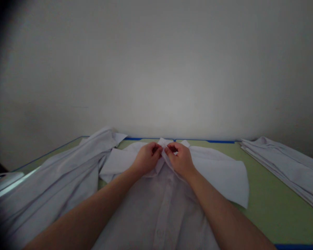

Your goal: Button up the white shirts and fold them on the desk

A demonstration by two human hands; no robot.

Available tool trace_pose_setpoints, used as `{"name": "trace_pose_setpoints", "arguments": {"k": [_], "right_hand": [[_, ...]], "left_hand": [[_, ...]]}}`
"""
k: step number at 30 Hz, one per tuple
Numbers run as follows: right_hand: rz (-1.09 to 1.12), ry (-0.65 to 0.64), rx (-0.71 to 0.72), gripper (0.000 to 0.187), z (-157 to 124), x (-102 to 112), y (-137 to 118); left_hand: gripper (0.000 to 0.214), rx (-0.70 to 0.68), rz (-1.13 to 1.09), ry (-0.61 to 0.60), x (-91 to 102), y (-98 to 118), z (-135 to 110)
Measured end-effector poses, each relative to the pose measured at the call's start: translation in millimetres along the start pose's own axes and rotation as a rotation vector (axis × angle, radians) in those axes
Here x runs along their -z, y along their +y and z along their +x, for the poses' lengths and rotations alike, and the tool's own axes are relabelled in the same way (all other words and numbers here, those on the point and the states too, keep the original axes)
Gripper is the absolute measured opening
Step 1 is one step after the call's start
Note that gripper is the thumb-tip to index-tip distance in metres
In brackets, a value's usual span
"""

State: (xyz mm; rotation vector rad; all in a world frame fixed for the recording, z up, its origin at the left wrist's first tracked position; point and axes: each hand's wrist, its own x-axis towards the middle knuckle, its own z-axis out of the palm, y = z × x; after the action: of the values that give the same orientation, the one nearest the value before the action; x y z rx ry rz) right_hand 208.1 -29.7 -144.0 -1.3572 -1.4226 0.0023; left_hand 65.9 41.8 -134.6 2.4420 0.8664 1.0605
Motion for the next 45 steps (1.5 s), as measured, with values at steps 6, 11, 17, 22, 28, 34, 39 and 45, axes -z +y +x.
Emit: {"name": "trace_pose_setpoints", "arguments": {"k": [6, 11, 17, 22, 28, 34, 39, 45], "right_hand": [[-0.041, -0.037, -0.021, 0.019, -3.2, -3.2, -5.2], [-0.098, -0.063, -0.06, 0.022, 0.7, -1.8, -1.2], [-0.178, -0.042, -0.103, 0.023, 1.0, -1.9, 0.4], [-0.228, -0.049, -0.163, 0.025, 3.0, -0.4, 2.2], [-0.14, -0.132, -0.156, 0.026, 5.4, 2.0, 8.0], [-0.102, -0.215, -0.139, 0.022, 5.3, 5.1, 7.5], [-0.127, -0.215, -0.139, 0.019, 5.2, 6.3, 4.0], [-0.089, -0.197, -0.116, 0.013, 2.2, 3.3, 3.7]], "left_hand": [[0.02, -0.063, -0.017, -0.008, 0.3, 3.1, -2.2], [0.021, -0.088, 0.031, 0.011, 1.1, 4.6, -2.9], [0.021, -0.148, 0.107, -0.008, 4.2, 9.0, -6.4], [0.021, -0.187, 0.14, -0.029, 5.4, 10.9, -7.5], [0.023, -0.216, 0.205, -0.056, 7.5, 12.6, -8.0], [0.024, -0.268, 0.32, -0.12, 9.6, 12.0, -9.0], [0.022, -0.313, 0.387, -0.142, 10.9, 11.7, -9.5], [0.023, -0.314, 0.429, -0.13, 11.9, 10.5, -8.6]]}}
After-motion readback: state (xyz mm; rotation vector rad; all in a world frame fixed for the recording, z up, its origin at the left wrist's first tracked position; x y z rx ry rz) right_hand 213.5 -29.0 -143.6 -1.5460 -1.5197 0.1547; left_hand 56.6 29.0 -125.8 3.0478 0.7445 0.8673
